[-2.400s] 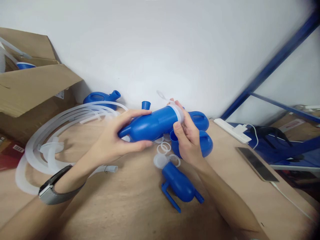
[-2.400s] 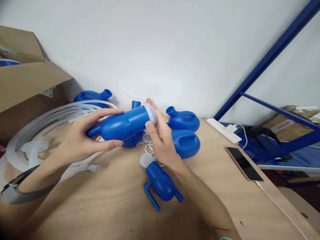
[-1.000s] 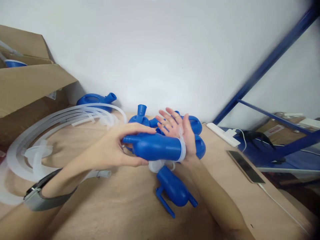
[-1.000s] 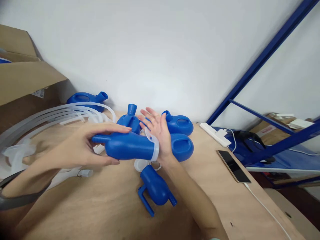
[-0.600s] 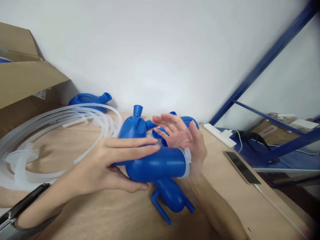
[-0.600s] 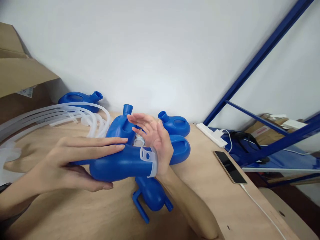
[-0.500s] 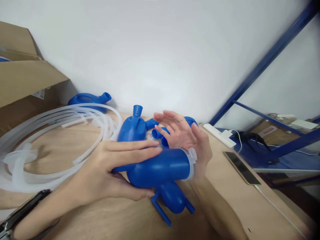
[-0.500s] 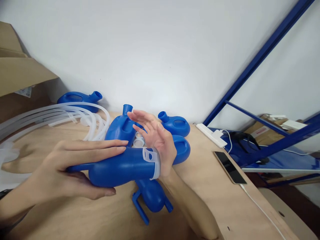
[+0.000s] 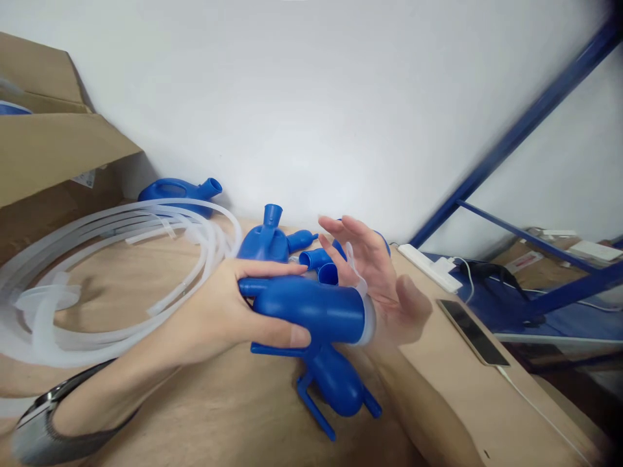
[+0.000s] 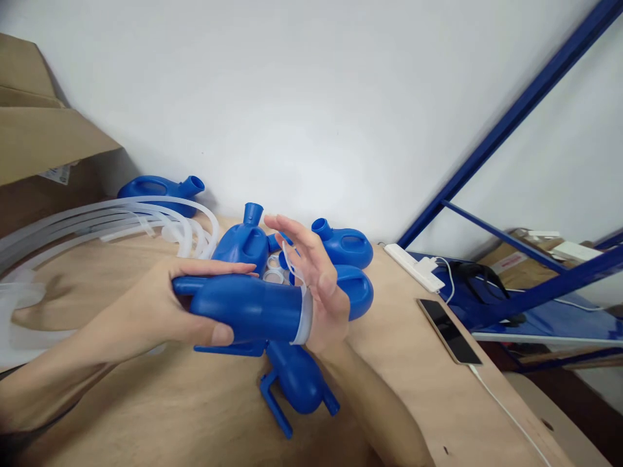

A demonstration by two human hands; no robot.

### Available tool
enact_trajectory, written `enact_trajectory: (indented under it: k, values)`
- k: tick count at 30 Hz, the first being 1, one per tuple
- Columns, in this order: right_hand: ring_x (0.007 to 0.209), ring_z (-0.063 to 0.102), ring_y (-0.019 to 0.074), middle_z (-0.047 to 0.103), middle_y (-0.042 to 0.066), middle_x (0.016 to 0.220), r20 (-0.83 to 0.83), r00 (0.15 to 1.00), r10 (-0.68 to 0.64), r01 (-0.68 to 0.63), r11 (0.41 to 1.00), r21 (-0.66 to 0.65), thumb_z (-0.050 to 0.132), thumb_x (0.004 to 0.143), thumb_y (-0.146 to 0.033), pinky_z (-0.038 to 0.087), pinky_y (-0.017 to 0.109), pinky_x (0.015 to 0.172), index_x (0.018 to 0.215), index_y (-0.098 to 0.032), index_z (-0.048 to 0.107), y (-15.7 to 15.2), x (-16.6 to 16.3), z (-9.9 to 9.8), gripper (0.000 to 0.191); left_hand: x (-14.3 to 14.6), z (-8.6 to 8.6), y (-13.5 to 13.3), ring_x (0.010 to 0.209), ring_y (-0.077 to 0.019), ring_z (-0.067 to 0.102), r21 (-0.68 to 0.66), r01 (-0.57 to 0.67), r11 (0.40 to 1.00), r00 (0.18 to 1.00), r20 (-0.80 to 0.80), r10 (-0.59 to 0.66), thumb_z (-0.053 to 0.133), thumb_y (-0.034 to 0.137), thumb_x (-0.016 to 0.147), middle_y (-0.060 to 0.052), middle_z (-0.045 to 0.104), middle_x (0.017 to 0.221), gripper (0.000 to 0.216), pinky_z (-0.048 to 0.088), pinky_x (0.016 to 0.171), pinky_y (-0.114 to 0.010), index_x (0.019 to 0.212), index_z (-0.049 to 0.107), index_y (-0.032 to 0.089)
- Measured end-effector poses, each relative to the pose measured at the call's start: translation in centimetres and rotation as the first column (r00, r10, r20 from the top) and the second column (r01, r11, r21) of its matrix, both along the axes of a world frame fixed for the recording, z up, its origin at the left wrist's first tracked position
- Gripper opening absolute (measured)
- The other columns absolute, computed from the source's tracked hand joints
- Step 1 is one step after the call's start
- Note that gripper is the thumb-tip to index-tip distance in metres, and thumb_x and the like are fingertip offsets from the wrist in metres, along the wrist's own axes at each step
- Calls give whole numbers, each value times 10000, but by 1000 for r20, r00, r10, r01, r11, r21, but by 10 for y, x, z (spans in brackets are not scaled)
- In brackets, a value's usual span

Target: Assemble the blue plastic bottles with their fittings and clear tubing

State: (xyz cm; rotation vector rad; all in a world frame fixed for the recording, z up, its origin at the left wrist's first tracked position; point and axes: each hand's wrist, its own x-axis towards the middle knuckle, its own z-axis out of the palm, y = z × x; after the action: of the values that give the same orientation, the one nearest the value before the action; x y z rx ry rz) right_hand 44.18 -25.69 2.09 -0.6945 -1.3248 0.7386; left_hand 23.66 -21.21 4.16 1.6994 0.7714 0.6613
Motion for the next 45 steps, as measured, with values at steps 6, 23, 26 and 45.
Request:
enact_trajectory:
  k: [6, 23, 26, 45]
  values:
    - [1468, 566, 291, 739, 41, 1368, -271, 960, -71, 24, 985, -171, 527, 991, -601, 282, 577, 1336, 1263, -315, 707, 24, 3, 0, 433, -2, -8, 9, 975, -279, 802, 267, -52, 962, 998, -22, 60, 980, 511, 678, -53, 820, 1154, 730, 694, 872, -373, 1336, 770, 273]
    - [1054, 774, 223, 806, 87, 1146, -430, 885, 179, -423, 698, -578, 478, 1079, -595, 594, 378, 1033, 1234, -191, 735, 27, 13, 11, 503, -27, -13, 9, 1604, -294, 391, 969, 214, -122, 976, -208, 59, 544, 71, 1040, -103, 563, 1625, 497, 445, 1274, -457, 1508, 611, 224]
    - [978, 769, 206, 806, 86, 1061, -469, 867, 169, -448, 675, -586, 471, 1090, -565, 612, 344, 943, 1162, -176, 745, 28, 18, 11, 482, -22, -15, 9, 1567, -267, 457, 948, 198, -249, 980, -193, 43, 545, 118, 1052, -111, 614, 1574, 426, 439, 1274, -413, 1457, 650, 203]
    - [1430, 601, 317, 714, 96, 1453, -407, 893, 193, -411, 721, -558, 548, 991, -504, 403, 504, 1255, 1296, -212, 766, 9, 3, 20, 475, -16, -39, -7, 1316, -231, 675, 998, 48, -27, 992, -45, 119, 527, 196, 1076, -108, 650, 1510, 505, 617, 1029, -315, 1575, 540, 270]
